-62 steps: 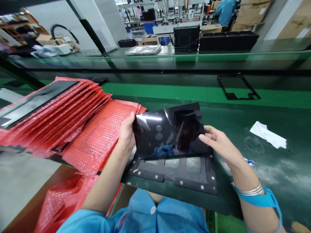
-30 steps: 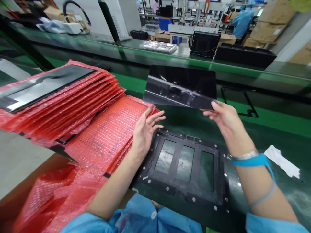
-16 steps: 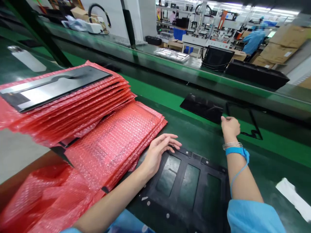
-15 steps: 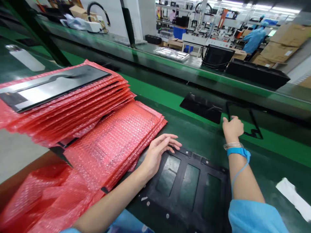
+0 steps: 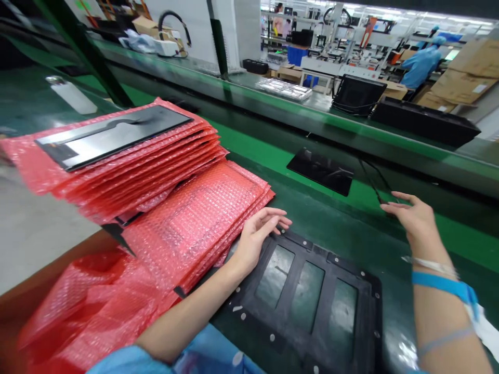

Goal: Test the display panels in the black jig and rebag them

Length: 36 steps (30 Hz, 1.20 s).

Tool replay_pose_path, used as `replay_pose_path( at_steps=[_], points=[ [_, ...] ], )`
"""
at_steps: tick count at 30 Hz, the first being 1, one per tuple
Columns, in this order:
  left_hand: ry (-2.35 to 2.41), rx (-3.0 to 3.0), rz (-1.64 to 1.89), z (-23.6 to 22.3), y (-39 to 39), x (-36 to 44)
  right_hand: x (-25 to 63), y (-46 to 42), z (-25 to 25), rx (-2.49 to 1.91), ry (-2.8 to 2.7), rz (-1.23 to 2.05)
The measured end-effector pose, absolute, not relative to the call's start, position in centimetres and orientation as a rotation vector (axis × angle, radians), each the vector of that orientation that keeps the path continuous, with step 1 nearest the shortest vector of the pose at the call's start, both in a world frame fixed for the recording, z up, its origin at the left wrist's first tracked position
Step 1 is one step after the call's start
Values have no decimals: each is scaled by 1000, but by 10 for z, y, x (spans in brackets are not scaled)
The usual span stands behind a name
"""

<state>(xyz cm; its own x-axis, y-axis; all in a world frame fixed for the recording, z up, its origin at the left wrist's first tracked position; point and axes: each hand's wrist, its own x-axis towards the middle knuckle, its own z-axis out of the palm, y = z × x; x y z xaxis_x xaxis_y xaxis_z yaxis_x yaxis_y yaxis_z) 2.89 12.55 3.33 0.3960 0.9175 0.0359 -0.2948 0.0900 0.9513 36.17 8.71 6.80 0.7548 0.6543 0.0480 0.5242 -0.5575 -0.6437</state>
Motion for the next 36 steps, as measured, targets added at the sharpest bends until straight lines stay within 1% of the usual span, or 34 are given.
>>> replay_pose_path(
  at_steps=[2, 5, 7, 9, 11, 13, 17, 20, 24, 27, 31, 36],
  points=[
    [730, 1252, 1133, 36, 123, 25, 345, 55, 75, -2169, -895, 354],
    [730, 1405, 1298, 46, 118, 9, 318, -2, 71, -2103, -1127, 339],
    [671, 1532, 1276, 55, 113, -11, 301, -40, 60, -2110, -1455, 235],
    [661, 1740, 1194, 63, 110, -37, 284, -74, 46, -2000, -1784, 94],
    [796, 1976, 1139, 66, 115, -65, 269, -99, 32, -1818, -2077, -11],
    [1074, 2154, 1091, 61, 126, -90, 257, -115, 21, -1679, -2237, -52],
    [1779, 2237, 818, 39, 151, -120, 247, -129, 11, -1608, -2271, -19],
    [2006, 2203, 729, 26, 159, -124, 246, -130, 10, -1560, -2307, -6],
    [2029, 2169, 810, 22, 159, -120, 244, -127, 11, -1546, -2305, -85],
    [2026, 2155, 808, 21, 158, -121, 240, -126, 12, -1533, -2334, -120],
    [2017, 2171, 826, 17, 156, -127, 239, -126, 12, -1503, -2354, -70],
    [1907, 2183, 932, 13, 164, -127, 245, -110, 18, -1630, -2222, -27]
  ],
)
